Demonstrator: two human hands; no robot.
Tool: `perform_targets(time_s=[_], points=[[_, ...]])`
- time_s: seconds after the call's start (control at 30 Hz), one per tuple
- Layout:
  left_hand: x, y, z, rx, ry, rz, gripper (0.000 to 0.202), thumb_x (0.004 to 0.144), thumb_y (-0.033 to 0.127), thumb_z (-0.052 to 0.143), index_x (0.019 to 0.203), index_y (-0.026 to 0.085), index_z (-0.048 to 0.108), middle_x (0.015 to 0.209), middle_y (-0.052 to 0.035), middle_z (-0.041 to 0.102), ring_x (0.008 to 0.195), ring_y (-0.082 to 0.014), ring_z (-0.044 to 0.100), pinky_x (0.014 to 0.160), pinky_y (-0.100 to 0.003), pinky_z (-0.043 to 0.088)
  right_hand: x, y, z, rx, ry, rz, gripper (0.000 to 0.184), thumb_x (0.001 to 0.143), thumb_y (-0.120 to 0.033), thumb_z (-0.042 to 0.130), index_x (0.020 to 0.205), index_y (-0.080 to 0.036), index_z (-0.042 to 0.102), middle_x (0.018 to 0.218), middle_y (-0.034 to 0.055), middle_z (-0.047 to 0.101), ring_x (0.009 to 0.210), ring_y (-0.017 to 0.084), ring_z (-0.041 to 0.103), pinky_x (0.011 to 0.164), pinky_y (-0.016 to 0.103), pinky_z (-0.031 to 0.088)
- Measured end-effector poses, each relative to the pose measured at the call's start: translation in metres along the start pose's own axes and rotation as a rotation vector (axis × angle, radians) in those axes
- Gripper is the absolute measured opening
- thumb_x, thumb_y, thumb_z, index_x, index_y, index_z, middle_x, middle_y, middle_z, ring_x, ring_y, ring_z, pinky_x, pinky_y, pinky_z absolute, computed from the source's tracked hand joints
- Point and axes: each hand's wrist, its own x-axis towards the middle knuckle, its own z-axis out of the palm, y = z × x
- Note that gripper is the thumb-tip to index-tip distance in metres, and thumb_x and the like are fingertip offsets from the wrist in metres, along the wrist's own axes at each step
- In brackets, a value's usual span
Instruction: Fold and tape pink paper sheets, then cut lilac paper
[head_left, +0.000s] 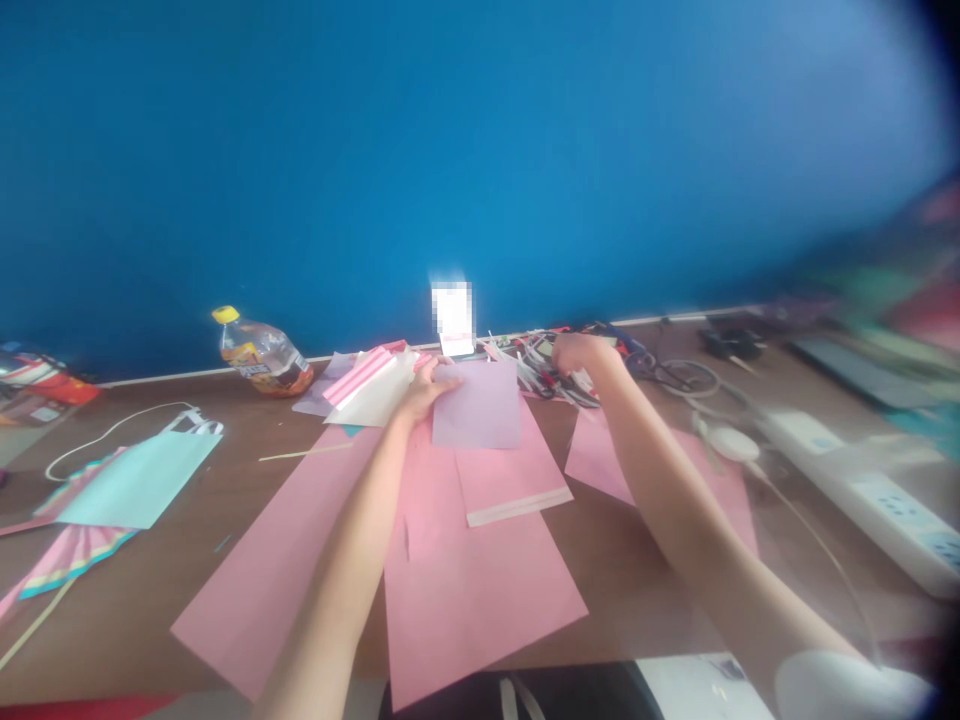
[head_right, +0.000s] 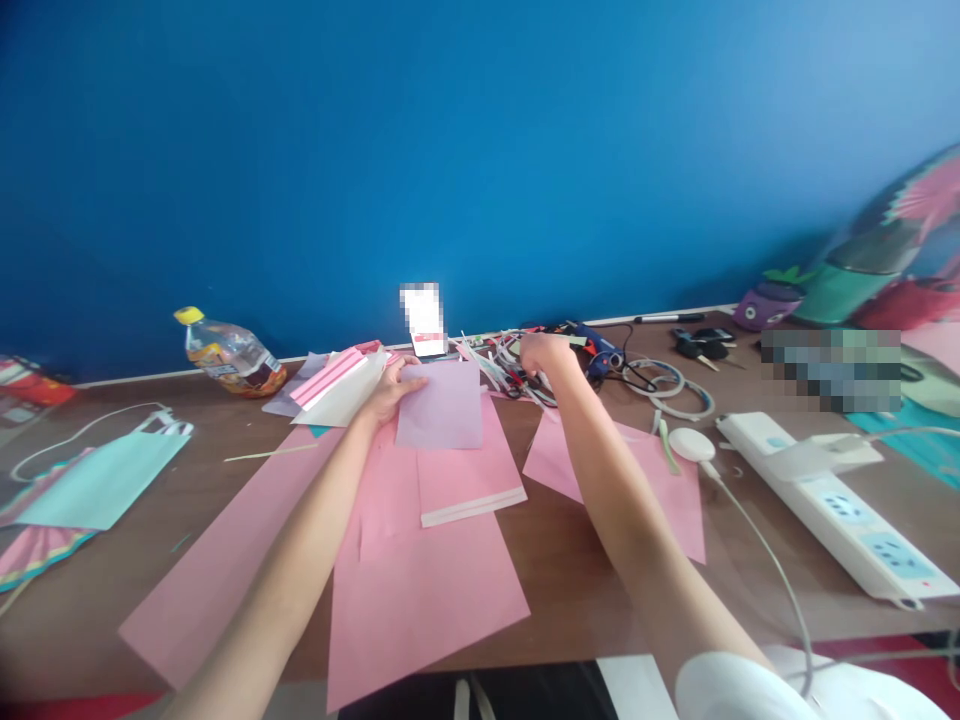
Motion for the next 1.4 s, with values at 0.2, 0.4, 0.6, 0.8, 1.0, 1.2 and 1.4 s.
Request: perform_targets(time_s=[0.2,0.4,0.6,0.8,1.0,1.2,1.4], points=[[0.003,-0.004,-0.002,-0.064,0.004,0.04,0.056,0.062,0.042,0.082,0.104,0.024,0.051,0.093,-0.0014,0.062,0.075,-0.0173,0.065,0.062,-0.028,0.054,-0.001,0.0,0.0,0.001,-0.017,-0.076,0.015,0.066,-0.009,0.068,0.079,-0.01,0.073,0.086,0.0126,0.073,0.079,0.024,0.068,0.067,0.029,0.05],[0.003,-0.005,-0.002,-0.118,-0.015,0.033,0.051,0.062,0.036,0.082,0.102,0.023,0.052,0.089,-0.001,0.062,0.072,-0.0166,0.065,0.061,-0.027,0.054,-0.005,0.006,-0.008,0.199,0.16,-0.144,0.023,0.069,-0.013,0.062,0.089,-0.016,0.073,0.086,0.0077,0.074,0.072,0.019,0.066,0.057,0.024,0.043],[0.003,-0.003,-0.001,-0.138,-0.022,0.029,0.052,0.062,0.035,0.082,0.103,0.022,0.052,0.09,-0.001,0.064,0.077,-0.017,0.066,0.067,-0.029,0.055,-0.012,0.001,-0.015,0.338,0.543,-0.192,0.02,0.076,-0.024,0.063,0.092,-0.021,0.074,0.091,0.0055,0.074,0.076,0.018,0.064,0.064,0.025,0.044],[0.003,-0.004,-0.003,-0.123,-0.025,0.005,0.056,0.061,0.037,0.082,0.106,0.022,0.053,0.089,-0.0009,0.064,0.075,-0.0162,0.066,0.065,-0.027,0.053,-0.013,0.003,-0.017,0.305,0.77,-0.206,0.019,0.077,-0.024,0.061,0.092,-0.022,0.074,0.091,0.0054,0.074,0.081,0.021,0.063,0.069,0.029,0.046],[0.002,-0.005,-0.001,-0.116,0.003,0.036,0.054,0.06,0.04,0.082,0.103,0.021,0.055,0.087,-0.0002,0.063,0.075,-0.0155,0.065,0.065,-0.026,0.051,-0.015,-0.004,-0.02,0.385,0.961,-0.269,0.017,0.079,-0.025,0.061,0.09,-0.022,0.073,0.087,0.0046,0.074,0.078,0.022,0.063,0.071,0.032,0.047],[0.0,-0.002,0.0,-0.103,-0.007,0.034,0.055,0.059,0.041,0.084,0.104,0.021,0.057,0.084,0.0004,0.063,0.072,-0.0143,0.064,0.065,-0.025,0.051,-0.023,-0.013,-0.024,0.586,1.114,-0.369,0.014,0.08,-0.025,0.061,0.087,-0.02,0.071,0.082,0.0042,0.073,0.074,0.02,0.064,0.072,0.033,0.048],[0.002,0.004,0.002,-0.073,-0.107,0.016,0.061,0.064,0.039,0.084,0.118,0.022,0.06,0.097,-0.0041,0.067,0.083,-0.0159,0.066,0.075,-0.028,0.052,-0.022,-0.052,-0.014,0.938,1.12,-0.506,0.013,0.079,-0.026,0.06,0.086,-0.018,0.068,0.081,0.0045,0.071,0.072,0.017,0.064,0.069,0.03,0.051]])
